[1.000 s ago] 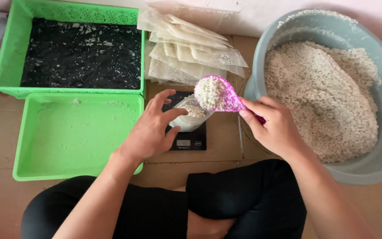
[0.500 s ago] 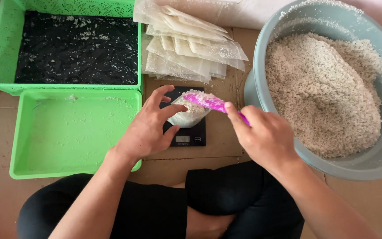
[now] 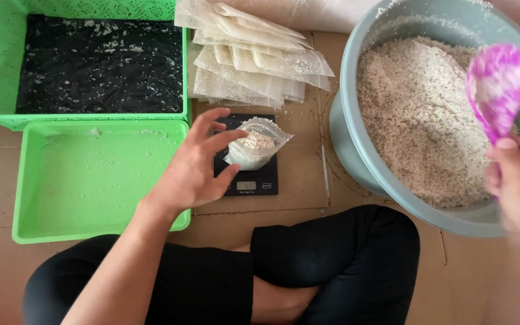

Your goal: Manual packaging of grains by scooping them into small plastic bags and weighing them on a digital scale.

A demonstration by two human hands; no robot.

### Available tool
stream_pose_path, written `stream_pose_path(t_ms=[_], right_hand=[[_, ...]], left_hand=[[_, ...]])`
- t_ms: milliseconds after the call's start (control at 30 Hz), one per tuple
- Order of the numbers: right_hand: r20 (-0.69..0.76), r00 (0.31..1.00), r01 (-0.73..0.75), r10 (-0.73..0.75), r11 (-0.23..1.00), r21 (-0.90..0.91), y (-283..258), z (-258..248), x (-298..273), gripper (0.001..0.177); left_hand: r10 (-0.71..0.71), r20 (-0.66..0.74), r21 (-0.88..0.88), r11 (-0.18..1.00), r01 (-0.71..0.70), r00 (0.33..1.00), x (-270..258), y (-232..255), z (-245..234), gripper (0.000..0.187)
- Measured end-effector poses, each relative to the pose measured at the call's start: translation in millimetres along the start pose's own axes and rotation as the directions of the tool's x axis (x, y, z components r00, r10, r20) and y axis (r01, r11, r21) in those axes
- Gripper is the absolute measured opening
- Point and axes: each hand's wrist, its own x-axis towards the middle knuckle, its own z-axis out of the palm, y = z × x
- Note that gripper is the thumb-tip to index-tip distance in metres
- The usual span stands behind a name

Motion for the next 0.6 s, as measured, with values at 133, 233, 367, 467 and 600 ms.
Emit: stream_pose_path(t_ms=[133, 233, 367, 467, 600], right_hand=[[-0.062, 0.996, 0.024, -0.065, 0.856, -0.517, 66, -47, 7, 0.032], [0.010, 1.000, 0.016, -0.019, 0.335, -0.942, 65, -46, 2, 0.031], [0.108, 0.990, 0.075, 0.090, 0.310, -0.948, 56, -16, 12, 0.033], [0.147, 0.987, 0.110, 0.064, 0.394, -0.912, 51, 6, 20, 0.033], [0.076, 0.904, -0.215, 0.422, 0.599, -0.772, -10, 20, 16, 0.043]], left_hand=[[-0.036, -0.078, -0.064, 0.997, 0.031, 0.996, 6, 10, -8, 0.049], [0.020, -0.223, -0.069, 0.997, -0.037, 0.975, 9, 18, -10, 0.044], [-0.063, -0.354, -0.070, 0.997, 0.041, 0.933, 6, 16, -9, 0.043], [-0.157, -0.380, -0.162, 0.982, 0.102, 0.912, 5, 12, -9, 0.042], [-0.219, -0.370, -0.243, 0.961, 0.134, 0.903, 4, 10, -8, 0.044]])
